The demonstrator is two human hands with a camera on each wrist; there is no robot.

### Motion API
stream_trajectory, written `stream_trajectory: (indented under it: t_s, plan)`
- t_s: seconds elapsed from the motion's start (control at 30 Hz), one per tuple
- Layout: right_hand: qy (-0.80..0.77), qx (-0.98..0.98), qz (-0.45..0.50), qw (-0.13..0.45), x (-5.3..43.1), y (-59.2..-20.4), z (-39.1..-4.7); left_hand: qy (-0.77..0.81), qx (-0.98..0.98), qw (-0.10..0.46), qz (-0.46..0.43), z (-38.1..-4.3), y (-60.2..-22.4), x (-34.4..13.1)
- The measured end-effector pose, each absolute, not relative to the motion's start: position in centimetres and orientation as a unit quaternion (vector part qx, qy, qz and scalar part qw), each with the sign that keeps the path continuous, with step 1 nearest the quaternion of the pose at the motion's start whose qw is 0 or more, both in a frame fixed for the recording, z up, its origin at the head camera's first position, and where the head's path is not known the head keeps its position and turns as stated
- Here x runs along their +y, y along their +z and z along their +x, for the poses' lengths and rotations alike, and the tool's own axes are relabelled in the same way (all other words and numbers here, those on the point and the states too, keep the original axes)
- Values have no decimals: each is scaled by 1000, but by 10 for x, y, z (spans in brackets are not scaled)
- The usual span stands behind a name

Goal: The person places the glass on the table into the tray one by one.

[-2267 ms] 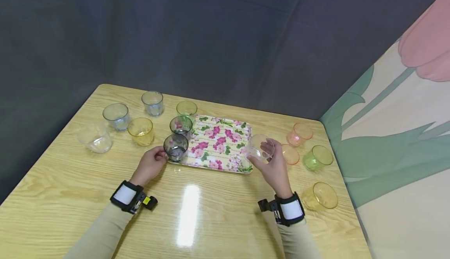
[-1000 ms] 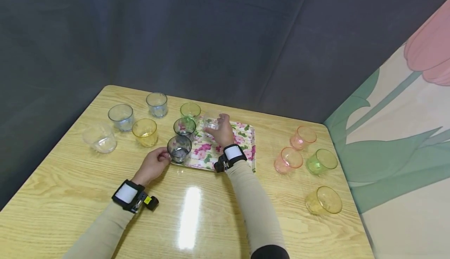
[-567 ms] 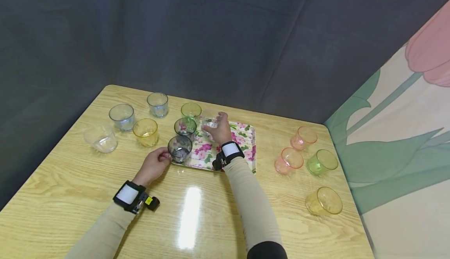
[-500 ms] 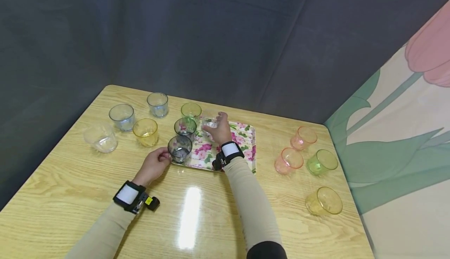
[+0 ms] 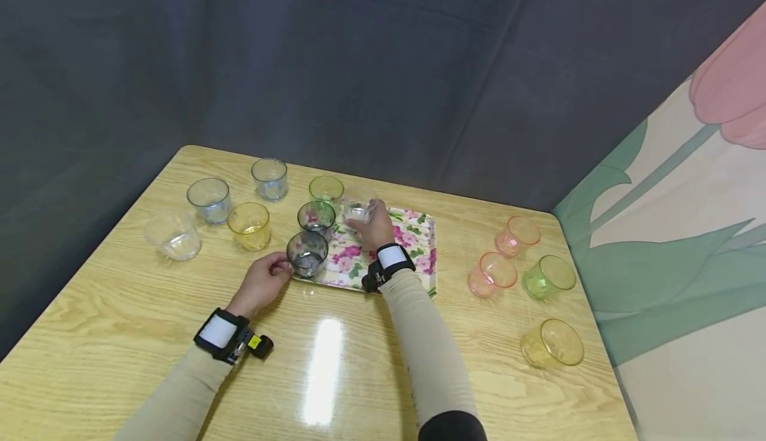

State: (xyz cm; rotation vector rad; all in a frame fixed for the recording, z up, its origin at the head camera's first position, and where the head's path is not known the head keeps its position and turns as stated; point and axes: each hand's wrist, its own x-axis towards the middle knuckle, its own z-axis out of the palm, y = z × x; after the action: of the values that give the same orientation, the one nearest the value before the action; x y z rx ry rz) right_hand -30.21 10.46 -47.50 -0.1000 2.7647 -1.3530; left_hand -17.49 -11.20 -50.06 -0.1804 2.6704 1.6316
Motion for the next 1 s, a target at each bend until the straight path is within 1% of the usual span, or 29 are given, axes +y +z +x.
stream_trajectory:
  t_s: [0.4,0.67,0.8,1.0]
  plan:
    - [-445,894,-26,38,105,-477,-301,524,849,4,-68,-174,-499,-111]
    - [-465,883,-18,63,116,-478,-294,530,845,-1,-66,-175,-501,-109]
    - [-452,891,-25,46,121,-463,-279,531,844,4,-67,-175,-500,-110]
    - [-466,881,-81,4,134,-420,-243,529,846,7,-67,-176,-498,-112]
